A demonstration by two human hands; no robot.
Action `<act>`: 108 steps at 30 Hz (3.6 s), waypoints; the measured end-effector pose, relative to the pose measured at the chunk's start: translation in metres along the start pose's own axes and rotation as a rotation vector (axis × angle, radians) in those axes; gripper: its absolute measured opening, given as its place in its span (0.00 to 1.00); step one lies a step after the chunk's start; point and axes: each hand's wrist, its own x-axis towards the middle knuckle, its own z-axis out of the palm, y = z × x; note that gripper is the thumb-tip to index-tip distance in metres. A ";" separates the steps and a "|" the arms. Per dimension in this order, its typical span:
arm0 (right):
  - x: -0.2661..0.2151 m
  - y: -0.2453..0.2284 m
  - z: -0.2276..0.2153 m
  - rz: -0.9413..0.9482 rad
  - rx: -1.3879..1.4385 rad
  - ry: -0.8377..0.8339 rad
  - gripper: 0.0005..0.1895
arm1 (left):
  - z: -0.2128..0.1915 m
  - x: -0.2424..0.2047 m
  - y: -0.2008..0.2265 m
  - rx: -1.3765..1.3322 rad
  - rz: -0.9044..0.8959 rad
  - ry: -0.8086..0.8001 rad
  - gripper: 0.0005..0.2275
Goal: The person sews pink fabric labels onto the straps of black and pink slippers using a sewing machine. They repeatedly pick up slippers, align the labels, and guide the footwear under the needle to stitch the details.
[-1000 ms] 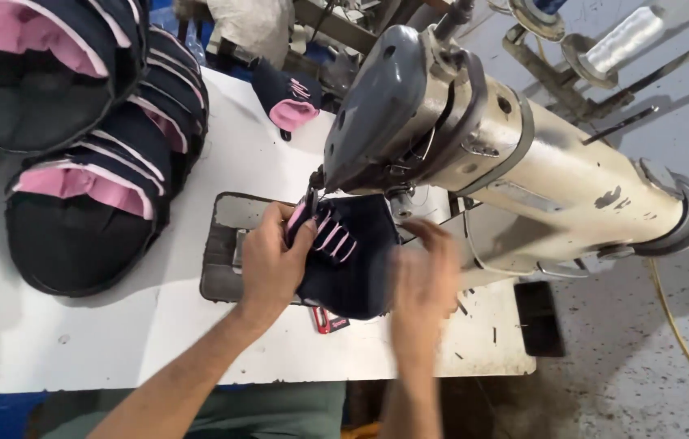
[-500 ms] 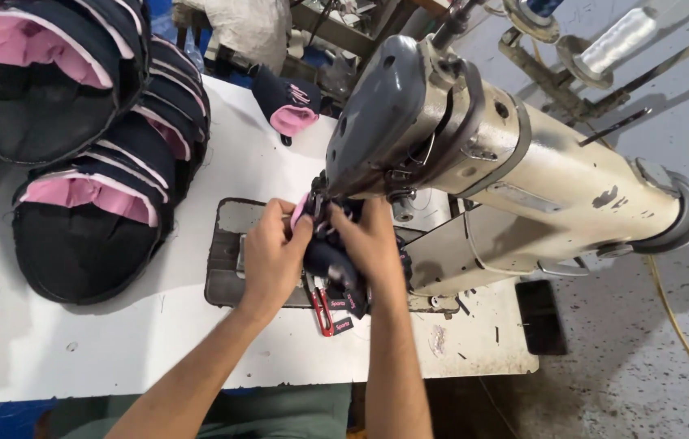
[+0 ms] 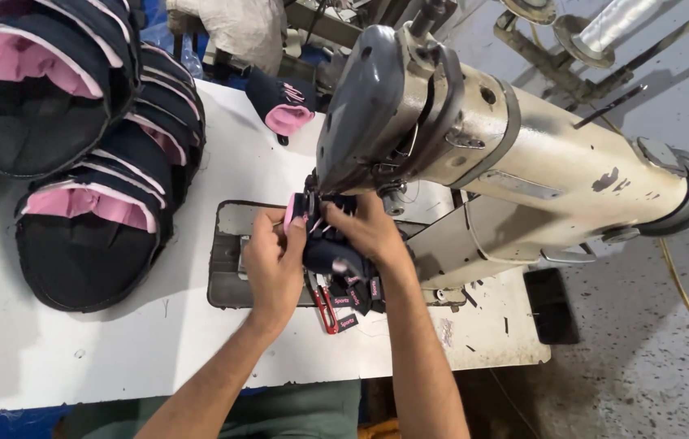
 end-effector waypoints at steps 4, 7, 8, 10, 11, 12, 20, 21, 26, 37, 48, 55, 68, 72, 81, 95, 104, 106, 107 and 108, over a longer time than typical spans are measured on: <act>0.008 0.018 -0.001 -0.279 0.019 -0.071 0.27 | -0.005 -0.005 -0.010 -0.048 0.101 -0.012 0.09; 0.021 0.035 -0.006 -0.257 0.046 -0.134 0.26 | 0.000 -0.002 -0.010 -0.068 0.088 0.009 0.09; 0.024 0.041 -0.007 -0.173 0.041 -0.155 0.25 | 0.002 -0.001 -0.007 -0.042 0.076 0.032 0.09; 0.016 0.035 -0.005 -0.199 0.020 -0.152 0.25 | -0.004 -0.009 -0.011 -0.020 0.115 0.008 0.08; 0.015 0.031 -0.004 -0.231 -0.008 -0.151 0.24 | -0.006 -0.011 -0.013 -0.004 0.157 -0.011 0.08; 0.010 0.023 -0.005 -0.222 -0.012 -0.155 0.24 | -0.007 -0.010 -0.013 -0.006 0.148 -0.009 0.08; 0.002 -0.001 -0.002 -0.443 -0.107 -0.135 0.26 | -0.011 -0.011 -0.015 -0.010 0.092 -0.047 0.07; 0.000 -0.001 -0.002 -0.450 -0.110 -0.140 0.26 | -0.010 -0.009 -0.012 -0.014 0.097 -0.041 0.07; -0.001 0.001 0.002 -0.390 -0.047 -0.102 0.30 | -0.014 -0.007 -0.008 -0.043 0.065 -0.087 0.06; -0.060 -0.068 -0.054 -0.258 -0.597 0.070 0.31 | -0.017 0.004 -0.001 0.134 0.190 -0.106 0.07; -0.005 0.070 -0.483 -0.048 -0.345 0.893 0.19 | -0.018 0.002 -0.007 0.138 0.161 -0.133 0.07; -0.069 0.139 -0.321 -0.566 -0.304 0.989 0.27 | -0.015 0.000 -0.001 0.128 0.205 -0.095 0.08; -0.096 0.100 -0.166 -0.481 -0.660 1.094 0.39 | -0.020 0.000 0.002 0.226 0.179 -0.110 0.08; -0.098 0.032 -0.136 -0.497 -0.674 1.078 0.31 | -0.018 0.000 -0.003 0.212 0.250 -0.098 0.08; -0.029 -0.038 0.007 -0.220 -0.600 0.148 0.36 | -0.022 0.001 0.010 0.180 0.268 -0.103 0.06; -0.015 -0.013 0.013 -0.136 0.025 0.089 0.33 | -0.014 0.005 0.003 0.102 0.017 -0.084 0.08; -0.006 0.001 0.004 -0.139 0.084 0.007 0.31 | -0.010 -0.004 0.015 0.179 0.168 -0.038 0.07; -0.004 0.000 0.005 -0.139 0.089 -0.001 0.31 | -0.008 -0.001 0.016 0.187 0.109 -0.040 0.07; -0.004 -0.001 0.006 -0.146 0.087 -0.009 0.32 | -0.007 0.000 0.016 0.189 0.054 -0.040 0.07; -0.002 -0.001 0.005 -0.143 0.085 -0.008 0.32 | -0.006 0.001 0.015 0.187 0.052 -0.042 0.07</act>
